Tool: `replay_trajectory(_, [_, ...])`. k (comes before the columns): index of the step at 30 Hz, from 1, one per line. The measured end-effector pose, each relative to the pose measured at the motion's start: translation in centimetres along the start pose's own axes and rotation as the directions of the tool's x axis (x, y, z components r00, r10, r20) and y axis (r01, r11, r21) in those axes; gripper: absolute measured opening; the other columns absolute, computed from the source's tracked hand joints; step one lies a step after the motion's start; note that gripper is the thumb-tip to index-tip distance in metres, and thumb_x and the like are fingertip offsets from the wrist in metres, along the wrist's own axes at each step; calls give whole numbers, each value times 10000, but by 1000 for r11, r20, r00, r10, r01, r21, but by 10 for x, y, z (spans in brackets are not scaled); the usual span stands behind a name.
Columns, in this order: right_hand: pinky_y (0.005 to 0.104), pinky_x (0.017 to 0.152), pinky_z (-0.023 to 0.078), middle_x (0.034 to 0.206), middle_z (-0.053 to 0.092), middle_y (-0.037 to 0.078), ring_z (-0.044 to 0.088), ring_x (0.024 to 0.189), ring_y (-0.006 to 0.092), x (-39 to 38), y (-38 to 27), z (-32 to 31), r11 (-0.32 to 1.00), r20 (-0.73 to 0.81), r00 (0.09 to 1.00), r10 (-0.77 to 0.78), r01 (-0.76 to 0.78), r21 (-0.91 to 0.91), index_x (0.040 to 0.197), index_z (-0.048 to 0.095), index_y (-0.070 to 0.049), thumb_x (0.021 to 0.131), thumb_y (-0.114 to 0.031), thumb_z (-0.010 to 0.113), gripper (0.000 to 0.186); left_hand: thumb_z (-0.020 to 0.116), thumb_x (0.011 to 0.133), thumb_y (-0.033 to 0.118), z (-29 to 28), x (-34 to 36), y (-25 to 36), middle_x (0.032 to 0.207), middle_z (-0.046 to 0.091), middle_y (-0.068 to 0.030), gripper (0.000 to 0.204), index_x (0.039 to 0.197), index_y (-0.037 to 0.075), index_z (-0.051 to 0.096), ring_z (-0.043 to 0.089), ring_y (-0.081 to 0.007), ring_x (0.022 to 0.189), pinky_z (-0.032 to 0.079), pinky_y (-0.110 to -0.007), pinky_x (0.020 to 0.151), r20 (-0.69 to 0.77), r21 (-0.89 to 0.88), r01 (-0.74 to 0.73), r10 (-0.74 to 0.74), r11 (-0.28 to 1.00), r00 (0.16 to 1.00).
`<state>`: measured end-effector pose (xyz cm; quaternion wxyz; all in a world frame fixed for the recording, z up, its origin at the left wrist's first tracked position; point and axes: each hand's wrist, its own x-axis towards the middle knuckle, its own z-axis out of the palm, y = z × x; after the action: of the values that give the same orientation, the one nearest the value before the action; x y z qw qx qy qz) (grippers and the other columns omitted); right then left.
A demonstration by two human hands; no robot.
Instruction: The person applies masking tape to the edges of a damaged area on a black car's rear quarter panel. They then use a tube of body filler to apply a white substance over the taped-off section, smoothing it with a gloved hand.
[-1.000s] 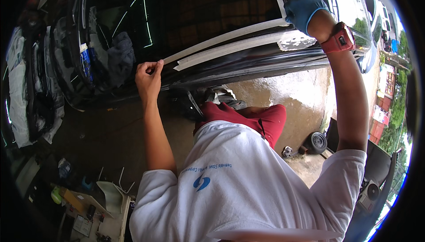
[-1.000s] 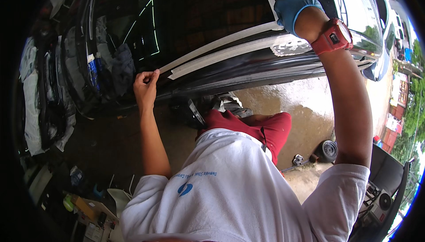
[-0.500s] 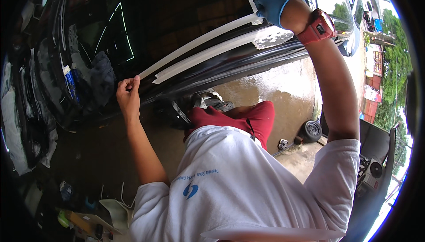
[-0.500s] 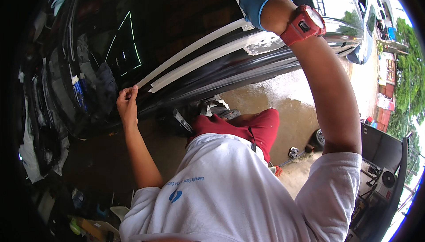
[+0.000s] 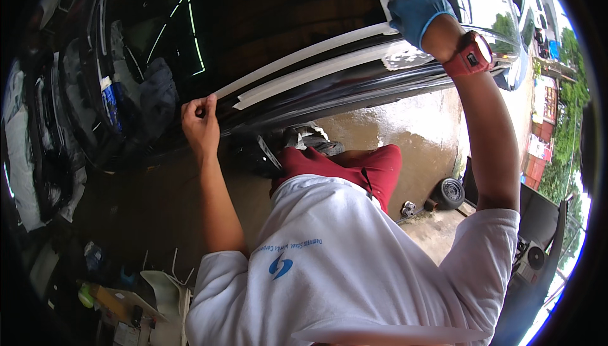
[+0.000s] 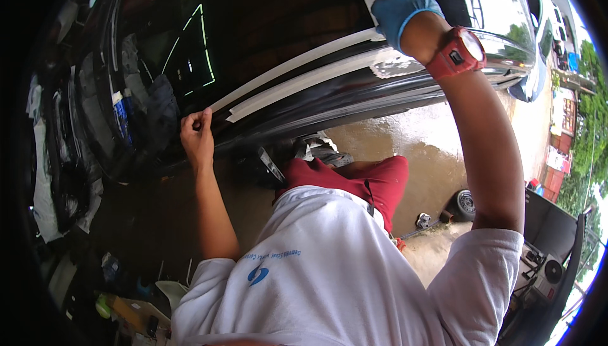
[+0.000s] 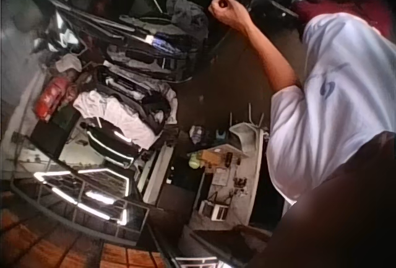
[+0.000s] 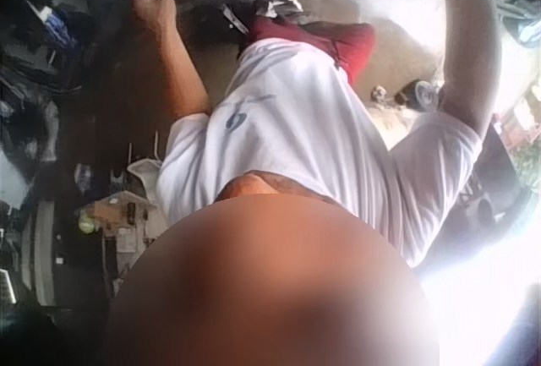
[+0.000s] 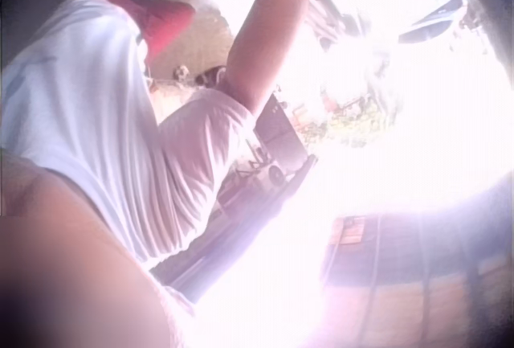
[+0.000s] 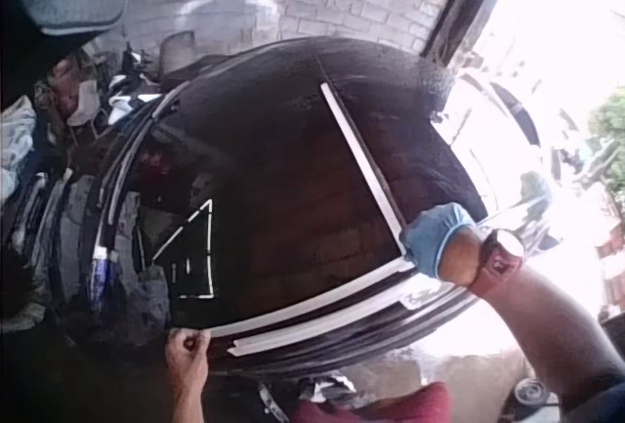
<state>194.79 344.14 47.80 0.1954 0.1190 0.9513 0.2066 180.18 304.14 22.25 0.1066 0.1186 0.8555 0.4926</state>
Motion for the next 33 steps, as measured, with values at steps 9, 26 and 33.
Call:
replay_trajectory(9, [459,816,618,954,774,187,762,911,390,-5,-3,-9,998,-43,998,51,-50,30,1021,795,-94,948,-236,742,169,812,965,315,-1,-1,0,923,604,-49,315,894,17,739,562,-199,860,490,-376,840,4,-5,18,-18,1000,1000])
replay_trajectory(26, [480,800,611,931,766,197,758,895,404,-3,-2,6,999,-74,997,18,-14,49,991,777,-87,927,-196,744,131,814,967,356,-1,0,2,916,641,-60,364,921,4,738,592,-186,871,501,-380,834,-19,94,3,-1,996,1000])
replay_trajectory(33, [487,779,597,901,758,185,744,851,403,-3,0,14,1000,-98,995,2,0,11,1019,777,-115,938,-232,747,146,809,960,249,-5,-3,31,988,701,-87,266,1100,51,698,676,-278,954,532,-424,900,-83,294,-271,307,916,948])
